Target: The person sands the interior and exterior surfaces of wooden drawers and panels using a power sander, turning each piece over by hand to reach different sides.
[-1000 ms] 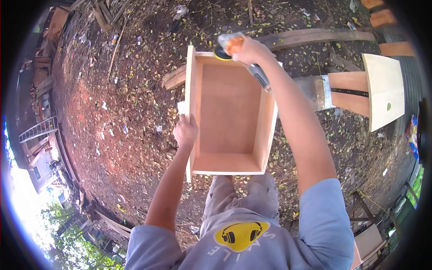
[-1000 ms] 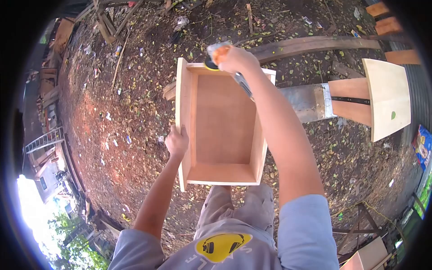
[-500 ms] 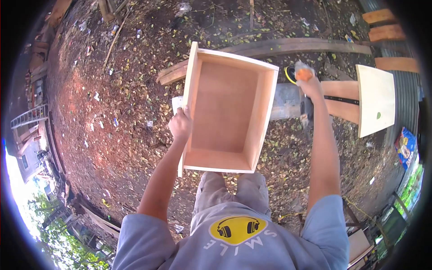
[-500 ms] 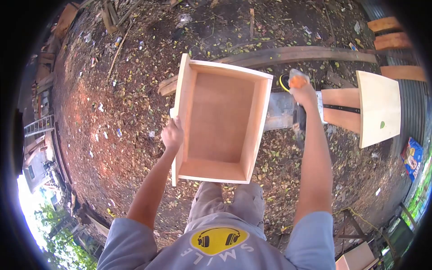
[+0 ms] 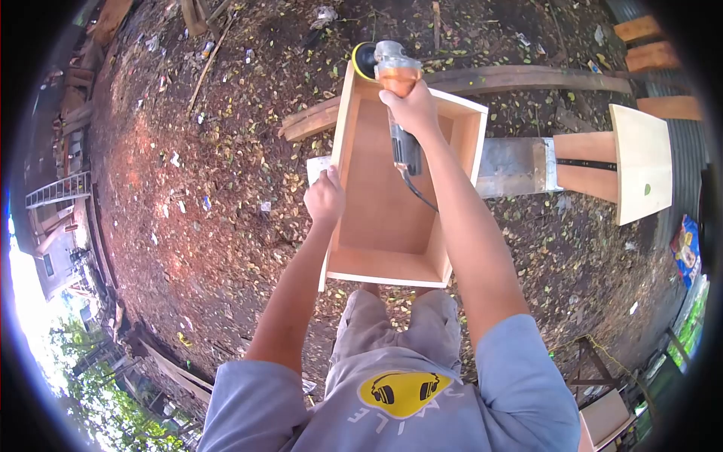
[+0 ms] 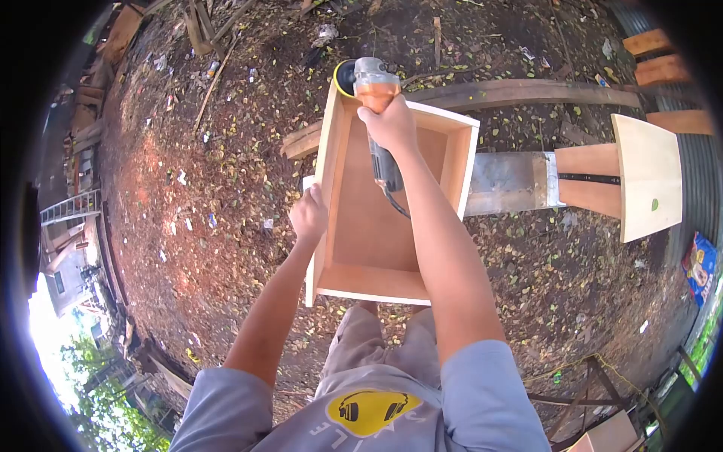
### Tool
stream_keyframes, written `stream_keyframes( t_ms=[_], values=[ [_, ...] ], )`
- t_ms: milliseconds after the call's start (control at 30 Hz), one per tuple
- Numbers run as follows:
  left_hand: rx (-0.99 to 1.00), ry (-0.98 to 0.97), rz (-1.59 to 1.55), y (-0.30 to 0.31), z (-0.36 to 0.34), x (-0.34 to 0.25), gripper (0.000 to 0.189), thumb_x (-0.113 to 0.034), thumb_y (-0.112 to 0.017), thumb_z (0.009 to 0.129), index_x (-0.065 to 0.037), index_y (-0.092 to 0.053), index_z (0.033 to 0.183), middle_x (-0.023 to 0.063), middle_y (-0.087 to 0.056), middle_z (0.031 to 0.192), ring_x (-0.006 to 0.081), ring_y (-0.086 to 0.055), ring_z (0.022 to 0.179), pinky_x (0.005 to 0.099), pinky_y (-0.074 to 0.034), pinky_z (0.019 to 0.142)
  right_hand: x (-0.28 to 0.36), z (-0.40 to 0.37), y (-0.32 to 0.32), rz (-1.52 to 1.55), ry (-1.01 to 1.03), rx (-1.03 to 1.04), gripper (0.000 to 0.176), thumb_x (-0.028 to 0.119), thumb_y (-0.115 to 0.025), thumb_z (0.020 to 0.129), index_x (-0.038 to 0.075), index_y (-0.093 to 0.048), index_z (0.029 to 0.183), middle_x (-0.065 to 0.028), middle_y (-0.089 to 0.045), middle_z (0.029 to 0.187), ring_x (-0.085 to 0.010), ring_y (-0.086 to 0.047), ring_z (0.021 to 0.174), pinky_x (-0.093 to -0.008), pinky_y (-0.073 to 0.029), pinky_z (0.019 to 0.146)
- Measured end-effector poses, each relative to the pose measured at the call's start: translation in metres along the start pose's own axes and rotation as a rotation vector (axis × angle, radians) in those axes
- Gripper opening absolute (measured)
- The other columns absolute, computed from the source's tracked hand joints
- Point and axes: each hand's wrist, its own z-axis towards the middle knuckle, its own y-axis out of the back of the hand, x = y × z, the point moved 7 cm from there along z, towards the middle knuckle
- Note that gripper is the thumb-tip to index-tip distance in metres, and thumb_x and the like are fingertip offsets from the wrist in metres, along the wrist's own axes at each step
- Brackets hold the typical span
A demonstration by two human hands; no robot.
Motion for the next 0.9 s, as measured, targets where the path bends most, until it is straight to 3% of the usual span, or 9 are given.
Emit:
stream_keyframes(
  t_ms=[100, 200, 233, 300, 433, 533, 733, 833, 900],
  values=[
    [-0.003, -0.017, -0.047, -0.003, 0.001, 0.001, 0.055, -0.040, -0.026, 0.102, -0.002, -0.066, 0.091, 0.0254, -0.067, 0.075, 0.0442, -0.066, 0.075, 0.0524, -0.052, 0.073, -0.010, 0.000, -0.016, -0.080, -0.002, -0.065, 0.049, 0.031, -0.076, 0.073, -0.001, -0.061, 0.107, -0.0153, -0.069, 0.089, -0.0264, -0.069, 0.080, -0.0378, -0.053, 0.072],
    [0.018, -0.021, -0.091, -0.002, 0.002, 0.006, 0.054, -0.039, -0.028, 0.101, -0.002, -0.067, 0.097, 0.0259, -0.067, 0.076, 0.0430, -0.067, 0.076, 0.0500, -0.053, 0.074, -0.010, -0.037, -0.024, -0.034, -0.140, 0.094, 0.052, 0.032, -0.076, 0.074, -0.002, -0.058, 0.110, -0.0162, -0.068, 0.090, -0.0271, -0.069, 0.081, -0.0378, -0.053, 0.073],
    [0.029, -0.020, -0.102, -0.002, 0.002, 0.009, 0.054, -0.039, -0.028, 0.101, -0.002, -0.068, 0.100, 0.0262, -0.067, 0.077, 0.0423, -0.067, 0.077, 0.0488, -0.053, 0.075, -0.012, -0.052, -0.025, -0.056, -0.094, 0.045, 0.053, 0.032, -0.076, 0.074, -0.002, -0.058, 0.111, -0.0163, -0.068, 0.091, -0.0273, -0.069, 0.081, -0.0379, -0.053, 0.073],
    [0.080, 0.132, -0.420, -0.023, 0.005, 0.041, 0.056, -0.039, -0.029, 0.101, 0.001, -0.067, 0.104, 0.0264, -0.069, 0.082, 0.0393, -0.069, 0.080, 0.0462, -0.053, 0.078, -0.022, -0.086, -0.034, -0.096, -0.004, -0.056, 0.055, 0.032, -0.075, 0.074, -0.002, -0.056, 0.113, -0.0166, -0.068, 0.092, -0.0279, -0.069, 0.083, -0.0381, -0.053, 0.074],
    [0.255, 0.488, -1.228, -0.030, -0.019, 0.083, 0.064, -0.042, -0.027, 0.101, 0.010, -0.064, 0.107, 0.0256, -0.071, 0.094, 0.0339, -0.070, 0.088, 0.0424, -0.053, 0.082, -0.029, -0.168, -0.050, -0.038, -0.010, -0.035, 0.054, 0.028, -0.076, 0.075, -0.001, -0.054, 0.115, -0.0172, -0.068, 0.095, -0.0291, -0.068, 0.088, -0.0382, -0.053, 0.077],
    [0.425, 0.501, -1.250, -0.019, -0.042, 0.117, 0.070, -0.046, -0.022, 0.102, 0.014, -0.057, 0.114, 0.0259, -0.068, 0.105, 0.0351, -0.068, 0.096, 0.0433, -0.054, 0.085, -0.036, -0.230, -0.060, 0.005, -0.035, -0.045, 0.059, 0.033, -0.075, 0.073, -0.004, -0.054, 0.114, -0.0244, -0.068, 0.098, -0.0395, -0.068, 0.092, -0.0444, -0.053, 0.080],
    [0.480, 0.652, -1.180, -0.003, -0.085, 0.185, 0.077, -0.049, -0.015, 0.103, 0.014, -0.057, 0.114, 0.0273, -0.067, 0.106, 0.0360, -0.069, 0.095, 0.0425, -0.057, 0.086, -0.049, -0.359, -0.075, 0.155, -0.134, -0.076, 0.058, 0.028, -0.075, 0.074, -0.004, -0.052, 0.116, -0.0238, -0.068, 0.093, -0.0406, -0.067, 0.091, -0.0444, -0.054, 0.078],
    [0.498, 0.680, -1.142, 0.003, -0.087, 0.193, 0.077, -0.051, -0.014, 0.103, 0.013, -0.057, 0.115, 0.0272, -0.067, 0.106, 0.0360, -0.069, 0.095, 0.0416, -0.057, 0.086, -0.065, -0.423, -0.082, 0.082, -0.189, -0.033, 0.058, 0.027, -0.075, 0.075, -0.003, -0.051, 0.118, -0.0235, -0.068, 0.095, -0.0404, -0.067, 0.090, -0.0440, -0.054, 0.076],
    [0.511, 0.639, -1.164, -0.005, -0.075, 0.192, 0.077, -0.052, -0.015, 0.103, 0.011, -0.057, 0.115, 0.0261, -0.068, 0.105, 0.0352, -0.069, 0.094, 0.0416, -0.058, 0.084, -0.074, -0.460, -0.083, -0.014, -0.104, -0.007, 0.059, 0.029, -0.076, 0.075, -0.002, -0.051, 0.118, -0.0225, -0.067, 0.095, -0.0403, -0.067, 0.088, -0.0440, -0.054, 0.075]
  ],
)
